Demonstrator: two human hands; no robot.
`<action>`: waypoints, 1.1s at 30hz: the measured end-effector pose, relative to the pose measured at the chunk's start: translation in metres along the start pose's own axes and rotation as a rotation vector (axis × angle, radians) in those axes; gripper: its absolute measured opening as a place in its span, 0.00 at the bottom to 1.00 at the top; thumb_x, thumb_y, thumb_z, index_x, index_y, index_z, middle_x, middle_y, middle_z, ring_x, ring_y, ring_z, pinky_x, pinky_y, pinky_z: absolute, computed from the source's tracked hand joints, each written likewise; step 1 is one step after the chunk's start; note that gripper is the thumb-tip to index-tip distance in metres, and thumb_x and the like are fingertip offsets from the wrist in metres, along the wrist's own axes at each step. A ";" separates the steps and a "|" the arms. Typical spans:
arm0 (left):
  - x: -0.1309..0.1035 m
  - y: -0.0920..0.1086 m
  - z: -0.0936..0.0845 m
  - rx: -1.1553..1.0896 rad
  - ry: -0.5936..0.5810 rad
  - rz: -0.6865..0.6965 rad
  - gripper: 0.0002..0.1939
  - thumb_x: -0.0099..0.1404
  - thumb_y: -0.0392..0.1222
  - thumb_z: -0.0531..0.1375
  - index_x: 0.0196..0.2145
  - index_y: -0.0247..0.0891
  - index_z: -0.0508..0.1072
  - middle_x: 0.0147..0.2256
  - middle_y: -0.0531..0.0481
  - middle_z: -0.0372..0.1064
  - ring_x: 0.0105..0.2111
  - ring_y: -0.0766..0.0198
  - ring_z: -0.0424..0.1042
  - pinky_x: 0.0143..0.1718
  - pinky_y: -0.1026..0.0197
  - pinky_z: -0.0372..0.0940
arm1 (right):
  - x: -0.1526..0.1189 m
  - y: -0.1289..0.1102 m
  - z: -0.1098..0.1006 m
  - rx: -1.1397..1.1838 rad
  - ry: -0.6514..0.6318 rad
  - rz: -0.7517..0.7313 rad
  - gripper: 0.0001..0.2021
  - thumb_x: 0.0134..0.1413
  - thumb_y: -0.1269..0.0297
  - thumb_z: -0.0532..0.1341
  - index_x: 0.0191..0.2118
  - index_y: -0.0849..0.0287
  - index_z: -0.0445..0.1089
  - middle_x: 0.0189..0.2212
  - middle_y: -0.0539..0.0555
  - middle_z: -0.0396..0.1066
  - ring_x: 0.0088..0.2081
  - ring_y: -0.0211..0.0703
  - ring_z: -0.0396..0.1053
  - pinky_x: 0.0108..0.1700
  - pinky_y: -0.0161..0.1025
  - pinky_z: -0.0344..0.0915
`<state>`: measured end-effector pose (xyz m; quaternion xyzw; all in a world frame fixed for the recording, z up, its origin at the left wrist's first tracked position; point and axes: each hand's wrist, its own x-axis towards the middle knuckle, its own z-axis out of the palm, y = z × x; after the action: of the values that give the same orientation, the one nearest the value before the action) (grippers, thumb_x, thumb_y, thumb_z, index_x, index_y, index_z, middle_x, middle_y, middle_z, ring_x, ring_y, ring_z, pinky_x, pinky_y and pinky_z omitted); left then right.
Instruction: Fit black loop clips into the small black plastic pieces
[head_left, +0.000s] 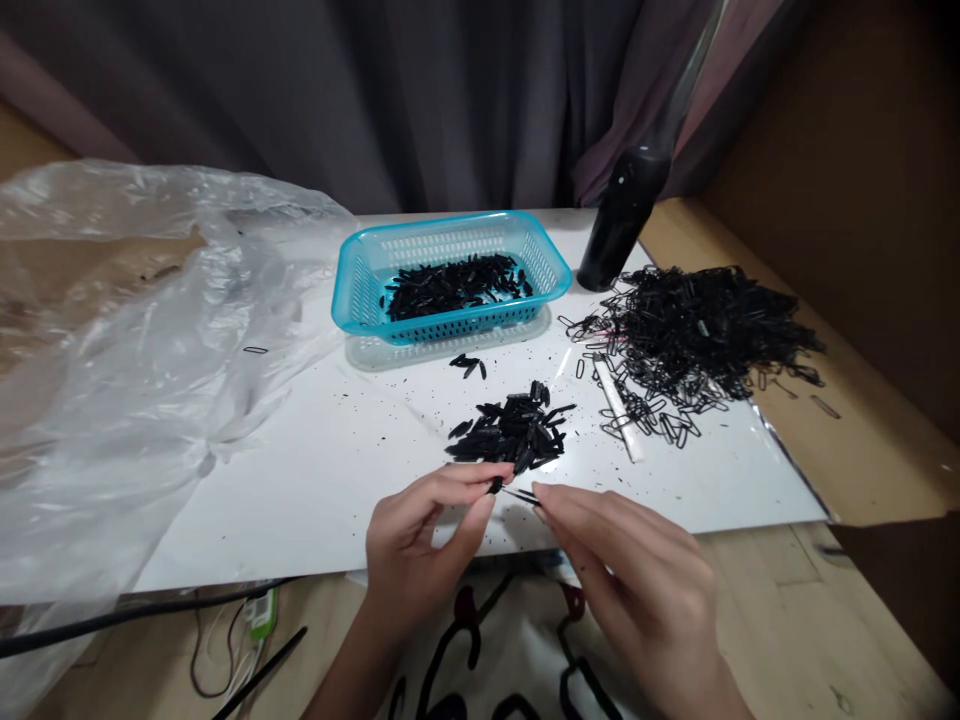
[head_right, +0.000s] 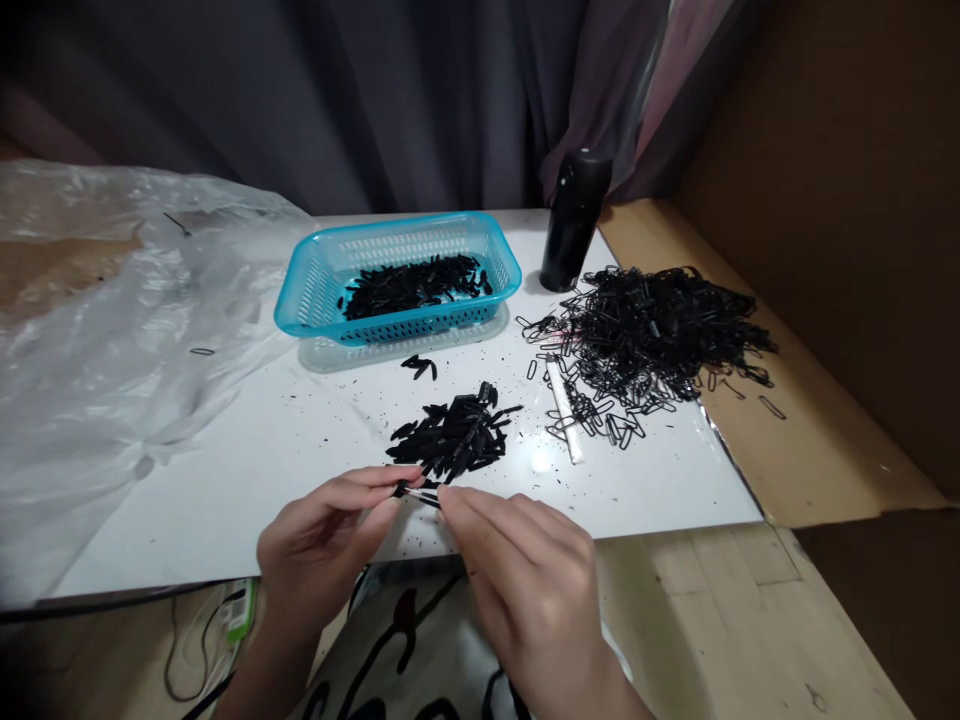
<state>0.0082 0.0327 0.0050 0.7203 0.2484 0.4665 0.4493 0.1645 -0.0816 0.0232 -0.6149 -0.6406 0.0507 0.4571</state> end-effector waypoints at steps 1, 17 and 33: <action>0.000 0.000 0.000 0.009 0.001 0.005 0.08 0.65 0.27 0.63 0.32 0.40 0.75 0.38 0.47 0.84 0.39 0.56 0.84 0.41 0.55 0.80 | 0.001 0.000 -0.001 -0.011 -0.004 -0.006 0.20 0.60 0.82 0.56 0.53 0.58 0.72 0.47 0.54 0.80 0.44 0.42 0.79 0.43 0.39 0.74; -0.003 0.002 0.003 -0.049 -0.016 -0.112 0.09 0.64 0.26 0.64 0.32 0.41 0.78 0.39 0.50 0.84 0.41 0.58 0.83 0.45 0.59 0.79 | 0.002 -0.004 0.008 -0.045 0.112 -0.034 0.19 0.59 0.83 0.56 0.51 0.61 0.74 0.43 0.56 0.81 0.37 0.42 0.79 0.38 0.39 0.75; -0.007 0.001 0.004 -0.159 -0.011 -0.150 0.13 0.64 0.24 0.63 0.34 0.43 0.78 0.42 0.53 0.83 0.44 0.63 0.82 0.47 0.63 0.78 | 0.001 -0.001 -0.003 0.054 0.058 0.040 0.17 0.59 0.83 0.60 0.50 0.61 0.74 0.44 0.54 0.80 0.45 0.39 0.78 0.48 0.34 0.74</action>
<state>0.0081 0.0250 0.0020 0.6643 0.2615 0.4457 0.5401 0.1662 -0.0824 0.0260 -0.6165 -0.6129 0.0592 0.4907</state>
